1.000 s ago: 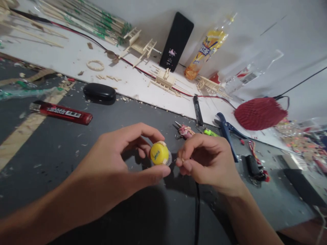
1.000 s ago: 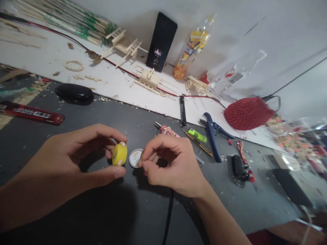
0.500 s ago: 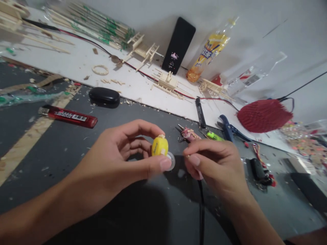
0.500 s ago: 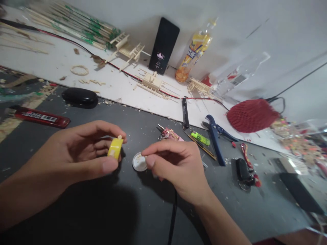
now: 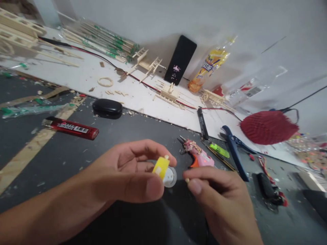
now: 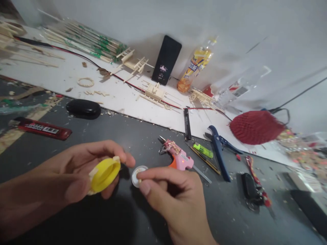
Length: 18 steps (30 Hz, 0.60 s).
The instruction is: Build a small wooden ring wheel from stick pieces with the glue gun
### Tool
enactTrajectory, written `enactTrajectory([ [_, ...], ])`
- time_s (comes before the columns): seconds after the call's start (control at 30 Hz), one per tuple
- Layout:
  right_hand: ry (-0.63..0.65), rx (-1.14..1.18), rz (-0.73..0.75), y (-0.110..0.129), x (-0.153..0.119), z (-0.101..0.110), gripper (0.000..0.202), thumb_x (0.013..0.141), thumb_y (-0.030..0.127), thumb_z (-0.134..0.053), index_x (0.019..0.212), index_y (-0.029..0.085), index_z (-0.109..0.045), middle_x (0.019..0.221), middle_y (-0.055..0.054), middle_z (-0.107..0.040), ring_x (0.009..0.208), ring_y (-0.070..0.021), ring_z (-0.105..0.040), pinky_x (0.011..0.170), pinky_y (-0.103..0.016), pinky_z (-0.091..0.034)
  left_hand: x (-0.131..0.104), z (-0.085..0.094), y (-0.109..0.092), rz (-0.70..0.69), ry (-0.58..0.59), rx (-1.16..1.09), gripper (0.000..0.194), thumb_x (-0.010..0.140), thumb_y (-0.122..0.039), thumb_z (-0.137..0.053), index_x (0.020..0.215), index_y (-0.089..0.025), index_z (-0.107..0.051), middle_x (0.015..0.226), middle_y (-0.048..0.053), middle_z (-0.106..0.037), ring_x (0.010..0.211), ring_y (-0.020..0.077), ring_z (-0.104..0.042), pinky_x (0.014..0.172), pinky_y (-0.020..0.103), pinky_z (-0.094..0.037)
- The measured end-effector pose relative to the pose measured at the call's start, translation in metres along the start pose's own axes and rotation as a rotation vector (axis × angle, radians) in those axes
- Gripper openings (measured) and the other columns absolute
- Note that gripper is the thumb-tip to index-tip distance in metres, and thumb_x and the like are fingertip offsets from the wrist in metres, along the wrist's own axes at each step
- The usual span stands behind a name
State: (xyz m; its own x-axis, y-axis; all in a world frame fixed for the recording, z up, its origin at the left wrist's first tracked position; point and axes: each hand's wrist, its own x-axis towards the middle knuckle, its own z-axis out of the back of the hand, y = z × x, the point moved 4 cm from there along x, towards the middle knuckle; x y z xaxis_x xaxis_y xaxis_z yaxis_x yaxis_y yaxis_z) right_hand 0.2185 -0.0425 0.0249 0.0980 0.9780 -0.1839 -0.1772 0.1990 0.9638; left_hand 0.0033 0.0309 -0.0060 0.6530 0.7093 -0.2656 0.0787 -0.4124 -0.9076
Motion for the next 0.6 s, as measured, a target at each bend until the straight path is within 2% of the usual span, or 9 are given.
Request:
enactTrajectory([
  [0.03, -0.031, 0.078, -0.026, -0.001, 0.004, -0.002, 0.026, 0.085, 0.057, -0.100, 0.087, 0.031, -0.098, 0.050, 0.003, -0.047, 0.050, -0.0106, -0.032, 0.045, -0.025, -0.032, 0.001, -0.003, 0.002, 0.046, 0.083, -0.087, 0.060, 0.070, -0.077, -0.102, 0.110, -0.034, -0.089, 0.073, -0.002, -0.075, 0.060, 0.0119, -0.063, 0.057, 0.019, -0.054],
  [0.1, -0.047, 0.191, -0.063, -0.003, 0.008, -0.006, 0.023, 0.081, 0.053, -0.104, 0.084, 0.031, -0.097, 0.051, 0.004, -0.044, 0.052, -0.0088, -0.026, 0.047, -0.024, -0.028, 0.002, -0.009, 0.005, 0.126, 0.218, -0.287, 0.053, 0.066, -0.063, -0.111, 0.106, -0.034, -0.090, 0.076, -0.002, -0.076, 0.064, 0.0097, -0.062, 0.061, 0.015, -0.052],
  [0.17, -0.036, 0.239, -0.068, -0.003, 0.009, -0.009, 0.019, 0.079, 0.048, -0.105, 0.082, 0.032, -0.097, 0.050, 0.005, -0.042, 0.052, -0.0082, -0.026, 0.048, -0.023, -0.026, 0.003, -0.012, 0.007, 0.151, 0.250, -0.370, 0.049, 0.064, -0.049, -0.115, 0.103, -0.032, -0.090, 0.077, -0.003, -0.075, 0.070, 0.0100, -0.065, 0.067, 0.014, -0.054],
  [0.3, -0.020, 0.250, -0.019, 0.000, 0.007, -0.011, 0.010, 0.081, 0.041, -0.105, 0.083, 0.035, -0.097, 0.048, 0.004, -0.046, 0.050, -0.0078, -0.031, 0.047, -0.022, -0.028, 0.005, -0.018, 0.011, 0.142, 0.251, -0.401, 0.043, 0.068, -0.034, -0.113, 0.104, -0.031, -0.089, 0.077, -0.003, -0.075, 0.071, 0.0118, -0.069, 0.070, 0.018, -0.061],
  [0.4, -0.068, 0.210, 0.033, 0.004, 0.006, -0.010, 0.007, 0.082, 0.036, -0.104, 0.083, 0.035, -0.097, 0.048, 0.002, -0.056, 0.047, -0.0075, -0.035, 0.044, -0.020, -0.030, 0.002, -0.016, 0.008, -0.004, 0.095, -0.150, 0.048, 0.064, -0.022, -0.109, 0.107, -0.032, -0.088, 0.094, -0.001, -0.085, 0.085, 0.0175, -0.079, 0.077, 0.021, -0.065],
  [0.47, -0.122, 0.190, 0.073, 0.008, 0.005, -0.010, 0.009, 0.080, 0.031, -0.104, 0.082, 0.035, -0.097, 0.054, -0.001, -0.068, 0.048, -0.0095, -0.047, 0.045, -0.020, -0.039, -0.003, -0.015, 0.003, -0.135, -0.064, 0.099, 0.046, 0.066, -0.027, -0.107, 0.107, -0.035, -0.087, 0.098, -0.003, -0.088, 0.091, 0.0204, -0.083, 0.079, 0.023, -0.066],
  [0.53, -0.166, 0.201, 0.109, 0.011, 0.003, -0.013, 0.011, 0.080, 0.027, -0.103, 0.082, 0.035, -0.097, 0.059, -0.002, -0.075, 0.052, -0.0116, -0.057, 0.049, -0.020, -0.047, -0.010, -0.016, -0.003, -0.281, -0.218, 0.331, 0.041, 0.068, -0.031, -0.105, 0.103, -0.039, -0.086, 0.092, -0.009, -0.088, 0.084, 0.0184, -0.084, 0.075, 0.022, -0.066],
  [0.6, -0.176, 0.240, 0.119, 0.012, 0.000, -0.017, 0.013, 0.079, 0.024, -0.102, 0.082, 0.034, -0.097, 0.059, -0.002, -0.075, 0.053, -0.0114, -0.060, 0.051, -0.020, -0.051, -0.018, -0.019, -0.010, -0.487, -0.369, 0.552, 0.035, 0.074, -0.031, -0.100, 0.102, -0.042, -0.082, 0.089, -0.015, -0.086, 0.076, 0.0128, -0.082, 0.072, 0.018, -0.063],
])
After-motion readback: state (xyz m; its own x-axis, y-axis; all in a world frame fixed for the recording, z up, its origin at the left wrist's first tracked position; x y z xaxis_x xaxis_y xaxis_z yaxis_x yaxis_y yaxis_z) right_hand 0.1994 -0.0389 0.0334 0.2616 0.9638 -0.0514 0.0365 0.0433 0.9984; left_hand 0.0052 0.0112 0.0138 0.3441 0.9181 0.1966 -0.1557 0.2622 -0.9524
